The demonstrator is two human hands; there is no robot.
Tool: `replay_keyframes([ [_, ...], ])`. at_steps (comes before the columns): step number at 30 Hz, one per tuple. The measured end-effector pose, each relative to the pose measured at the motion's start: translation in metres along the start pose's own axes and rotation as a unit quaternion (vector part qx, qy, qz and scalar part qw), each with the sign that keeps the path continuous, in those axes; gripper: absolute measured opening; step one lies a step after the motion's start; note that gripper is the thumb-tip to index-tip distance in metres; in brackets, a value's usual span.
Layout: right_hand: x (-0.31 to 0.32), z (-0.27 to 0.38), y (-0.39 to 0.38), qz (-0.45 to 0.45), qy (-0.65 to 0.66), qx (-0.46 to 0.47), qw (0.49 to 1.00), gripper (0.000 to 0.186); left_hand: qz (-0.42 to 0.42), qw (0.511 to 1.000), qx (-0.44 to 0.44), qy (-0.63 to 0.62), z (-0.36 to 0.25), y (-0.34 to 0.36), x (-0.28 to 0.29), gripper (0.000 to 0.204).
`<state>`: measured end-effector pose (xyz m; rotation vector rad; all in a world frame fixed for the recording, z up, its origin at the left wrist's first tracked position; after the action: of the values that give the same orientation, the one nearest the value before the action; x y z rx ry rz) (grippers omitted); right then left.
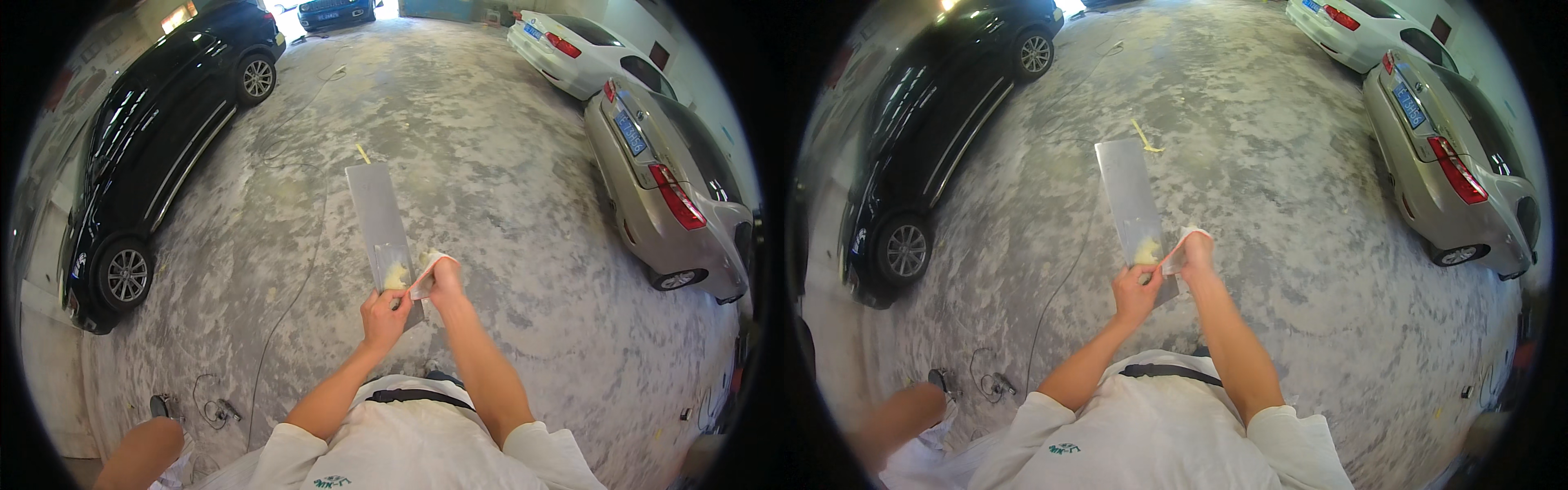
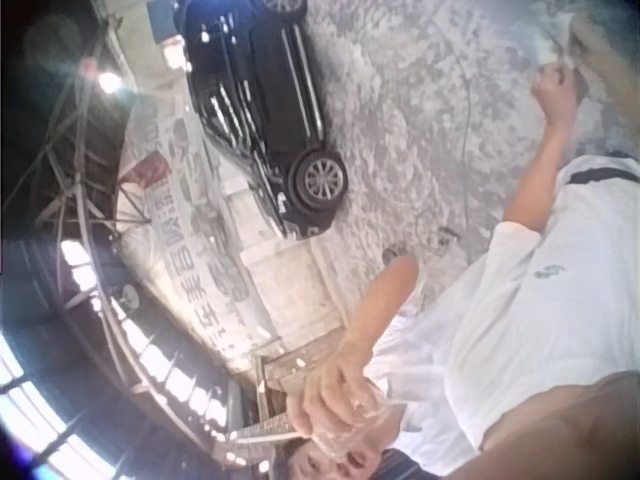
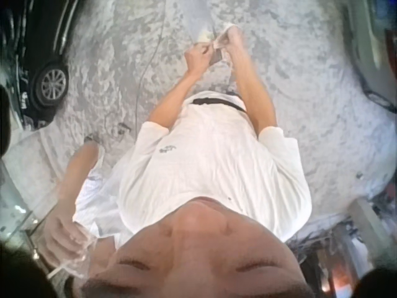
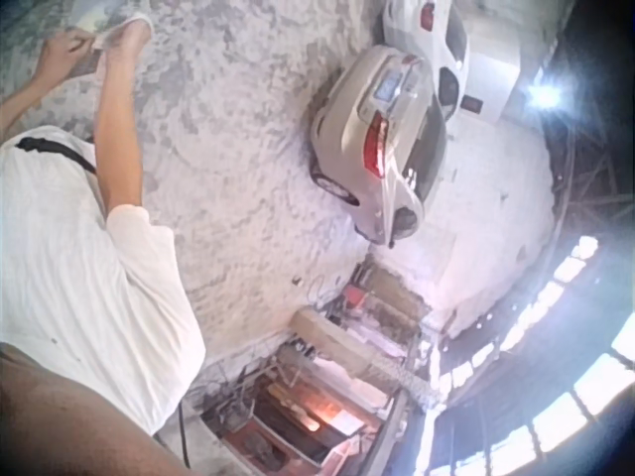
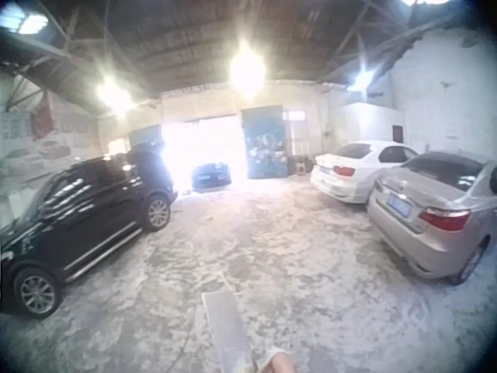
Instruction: The person prepares a metal mixing board and applies yellow body filler to a blue car's front bumper using a spreader. They repeatedly scoop filler from a container and smooth it onto the bumper surface.
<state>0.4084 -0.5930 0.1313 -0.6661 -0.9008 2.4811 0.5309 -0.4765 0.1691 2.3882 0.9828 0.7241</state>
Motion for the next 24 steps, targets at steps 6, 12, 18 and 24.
replay_keyframes([
  [6,-0.001,-0.006,0.013,-0.088,0.083,0.054,0.991,0.035,0.037,0.997,-0.059,-0.018,-0.004,-0.002,-0.006,0.009],
  [12,-0.002,0.0,0.028,0.055,0.085,-0.101,0.99,0.038,0.042,0.999,-0.009,-0.008,-0.01,-0.011,-0.009,0.009],
  [18,-0.019,0.05,0.034,-0.038,0.096,0.106,0.989,0.035,0.001,0.998,-0.02,-0.052,-0.032,0.013,-0.014,0.01],
  [24,-0.05,0.052,0.019,0.007,-0.171,0.379,0.909,0.06,-0.029,0.994,-0.035,-0.099,-0.049,0.023,0.0,0.012],
])
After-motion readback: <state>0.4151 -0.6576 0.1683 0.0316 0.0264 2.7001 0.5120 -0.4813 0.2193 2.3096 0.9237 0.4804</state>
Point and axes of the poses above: each hand's wrist, its own y-axis towards the middle knuckle, its own x-axis out of the back of the hand, z = x × y, the point moved 1 cm from there along y, towards the middle knuckle, and after that the axes turned 15 degrees about -z, right-handed, at the moved point
